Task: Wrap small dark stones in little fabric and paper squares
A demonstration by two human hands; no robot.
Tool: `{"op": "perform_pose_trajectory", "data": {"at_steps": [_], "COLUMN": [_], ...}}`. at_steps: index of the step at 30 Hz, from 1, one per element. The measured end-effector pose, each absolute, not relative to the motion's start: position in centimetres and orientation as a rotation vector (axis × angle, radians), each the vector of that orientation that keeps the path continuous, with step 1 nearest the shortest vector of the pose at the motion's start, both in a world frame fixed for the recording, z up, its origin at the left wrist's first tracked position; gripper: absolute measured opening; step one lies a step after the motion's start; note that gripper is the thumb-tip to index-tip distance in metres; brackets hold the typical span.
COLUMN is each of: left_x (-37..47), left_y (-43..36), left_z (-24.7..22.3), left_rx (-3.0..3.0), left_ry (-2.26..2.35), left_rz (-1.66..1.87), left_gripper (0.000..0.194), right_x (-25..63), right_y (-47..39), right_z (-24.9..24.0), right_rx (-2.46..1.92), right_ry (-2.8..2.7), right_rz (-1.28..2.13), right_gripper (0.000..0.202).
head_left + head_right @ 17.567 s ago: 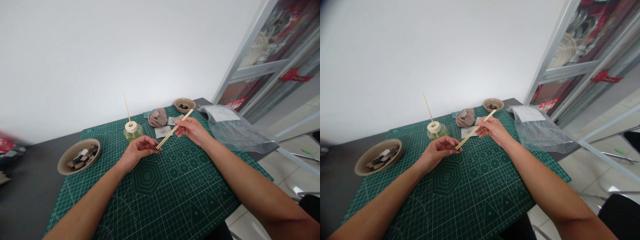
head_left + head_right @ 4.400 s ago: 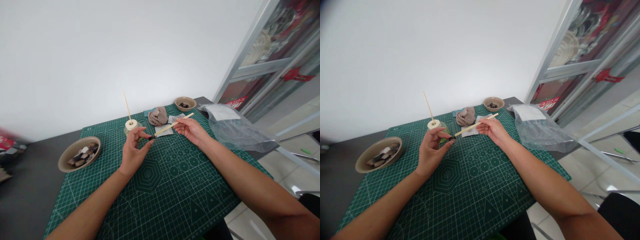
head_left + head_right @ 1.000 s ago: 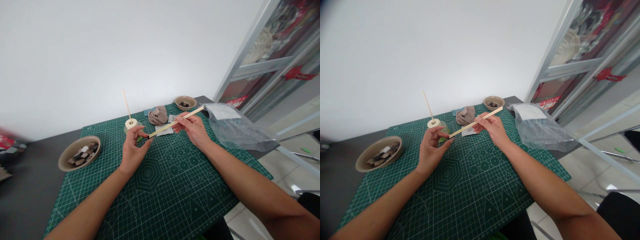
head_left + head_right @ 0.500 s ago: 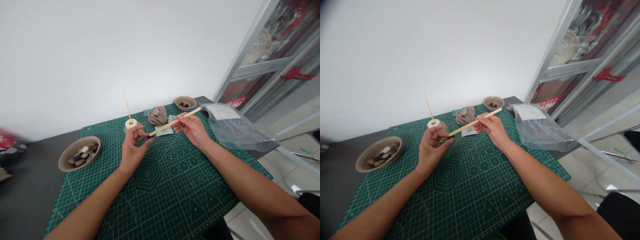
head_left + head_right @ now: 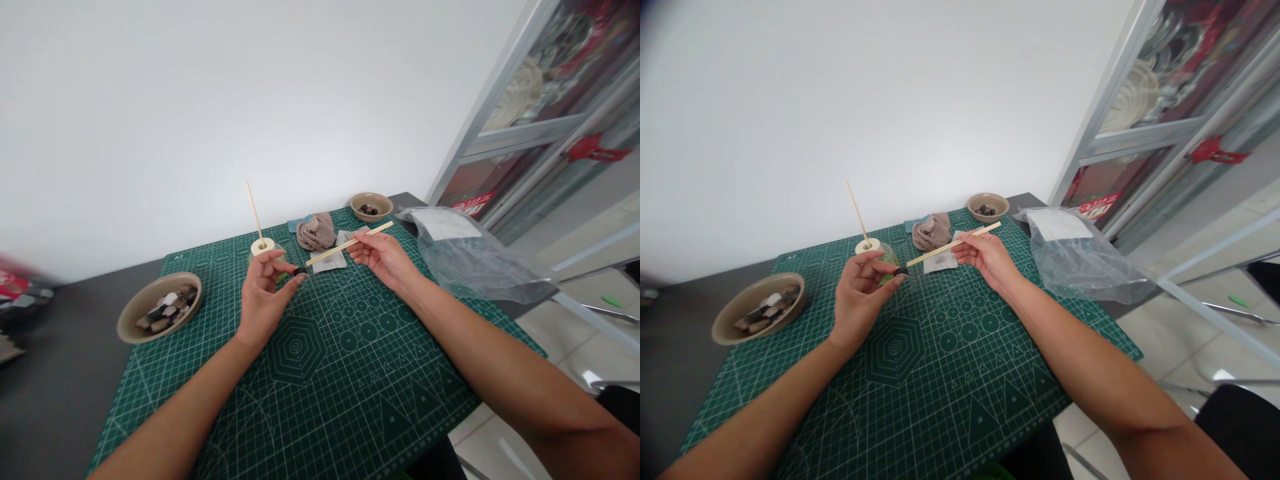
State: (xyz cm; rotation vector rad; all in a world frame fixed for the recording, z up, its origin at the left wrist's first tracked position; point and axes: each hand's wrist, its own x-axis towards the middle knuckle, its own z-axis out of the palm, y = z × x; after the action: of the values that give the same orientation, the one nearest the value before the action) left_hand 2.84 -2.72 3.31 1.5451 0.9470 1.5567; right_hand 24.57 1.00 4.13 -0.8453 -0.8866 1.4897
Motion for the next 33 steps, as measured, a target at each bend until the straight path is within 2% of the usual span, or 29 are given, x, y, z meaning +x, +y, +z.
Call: {"op": "perform_pose_trajectory", "data": {"at_steps": [28,33], "left_x": [2.77,2.75], "left_y": [-2.6,-2.53], "left_z": [3.14,2.71], "left_rx": [1.528,1.625], "left_ry": [0.935,1.004], "left_rz": [1.554,1.52], "left_gripper": [0.042,0.041], "right_x": [24.5,24.24], "right_y": [0.78,0.35], "right_z": [4.51,4.64], "right_rx": [-0.811,-0.783], "right_ry": [-0.943,-1.01], "right_rz": [1.441,1.341], "right_gripper": [0.028,0.026]}}
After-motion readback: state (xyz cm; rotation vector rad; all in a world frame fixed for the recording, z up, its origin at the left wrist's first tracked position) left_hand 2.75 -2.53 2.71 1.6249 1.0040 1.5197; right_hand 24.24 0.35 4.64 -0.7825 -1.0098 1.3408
